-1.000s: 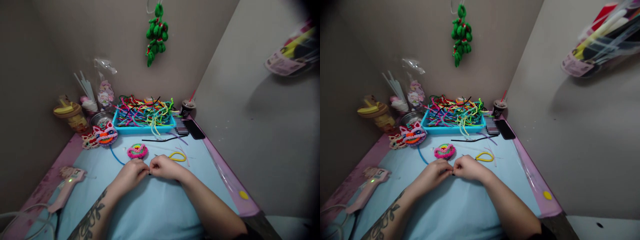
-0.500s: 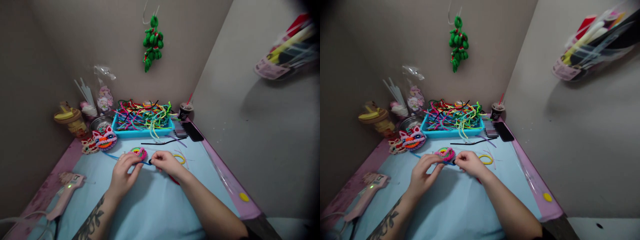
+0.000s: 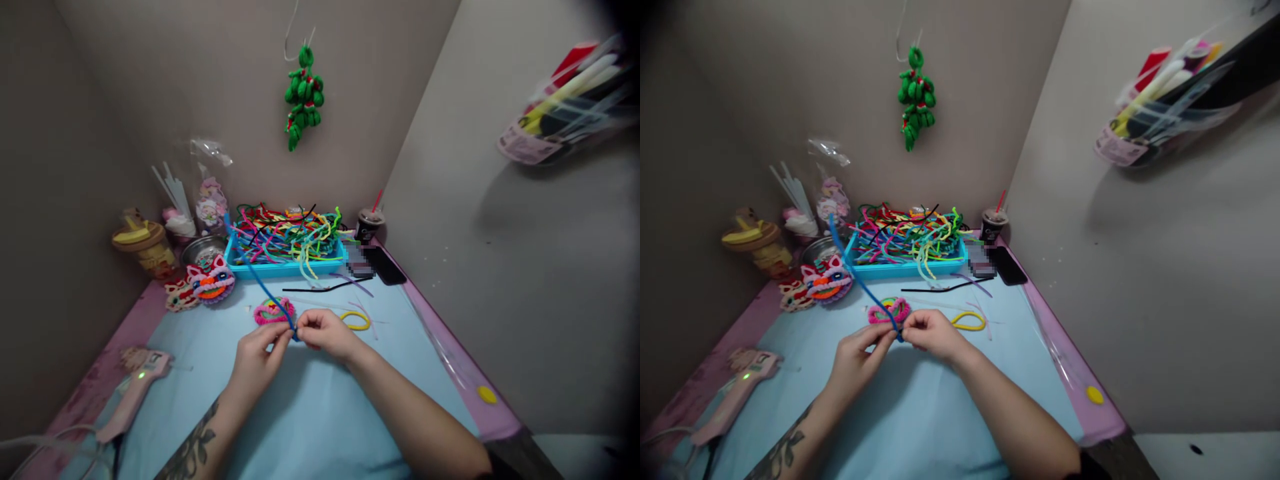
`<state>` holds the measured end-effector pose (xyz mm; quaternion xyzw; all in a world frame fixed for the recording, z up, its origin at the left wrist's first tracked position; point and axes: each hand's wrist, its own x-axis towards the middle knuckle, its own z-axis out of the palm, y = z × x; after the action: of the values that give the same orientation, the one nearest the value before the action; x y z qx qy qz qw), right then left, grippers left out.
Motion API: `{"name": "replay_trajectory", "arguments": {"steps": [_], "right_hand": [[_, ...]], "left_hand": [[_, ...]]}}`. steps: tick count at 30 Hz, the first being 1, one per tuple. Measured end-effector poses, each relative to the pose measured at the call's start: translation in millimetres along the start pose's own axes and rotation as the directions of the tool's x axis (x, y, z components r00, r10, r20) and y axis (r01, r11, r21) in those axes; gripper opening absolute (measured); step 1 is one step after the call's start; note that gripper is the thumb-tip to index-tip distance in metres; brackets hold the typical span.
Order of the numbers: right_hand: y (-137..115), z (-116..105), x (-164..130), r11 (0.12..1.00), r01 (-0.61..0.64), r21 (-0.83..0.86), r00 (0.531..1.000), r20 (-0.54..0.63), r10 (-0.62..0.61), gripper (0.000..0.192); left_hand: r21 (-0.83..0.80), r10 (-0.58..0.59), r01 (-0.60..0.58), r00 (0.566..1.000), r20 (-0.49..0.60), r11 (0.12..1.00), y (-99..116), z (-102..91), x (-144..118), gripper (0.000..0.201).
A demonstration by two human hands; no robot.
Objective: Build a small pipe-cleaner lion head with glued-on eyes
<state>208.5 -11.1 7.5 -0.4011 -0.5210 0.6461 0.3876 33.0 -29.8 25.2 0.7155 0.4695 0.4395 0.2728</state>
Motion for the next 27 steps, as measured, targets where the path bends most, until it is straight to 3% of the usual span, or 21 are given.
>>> {"name": "replay_trajectory", "arguments": {"steps": [7,13,17,20,23,27], "right_hand": [[11.5,18.8,5.6,0.991,0.127,0.046,0.959,-0.262,-0.11,0.023],[12.5,27.7,4.8,0.992,0.116,0.054,0.948,-0.303,-0.095,0.022],[14.8,25.8,5.5,0.992,0.095,0.079,0.957,-0.283,-0.069,0.021],[9.4,22.5,4.5,0.993,0.109,-0.037,0.963,-0.243,-0.114,0.019],[3.5,17.4,3.3,0.974,0.128,-0.187,0.972,-0.173,-0.161,0.014],[3.2,7.9,2.9,0.957,0.069,-0.281,0.99,-0.101,-0.101,0.01]], "left_hand": [[-0.052,-0.243,0.252,0.961,0.128,0.966,-7.8,4.8,5.0,0.023],[-0.152,-0.331,0.349,0.934,0.132,0.925,-3.5,4.4,8.2,0.028],[-0.21,-0.325,0.349,0.935,0.14,0.913,-4.4,4.8,9.5,0.026],[-0.163,-0.314,0.331,0.942,0.123,0.929,-8.2,5.5,8.7,0.026],[-0.026,-0.222,0.226,0.969,0.106,0.974,-12.5,4.6,7.5,0.024],[0.107,-0.046,0.023,0.973,0.224,0.994,-15.5,0.2,8.8,0.022]]}}
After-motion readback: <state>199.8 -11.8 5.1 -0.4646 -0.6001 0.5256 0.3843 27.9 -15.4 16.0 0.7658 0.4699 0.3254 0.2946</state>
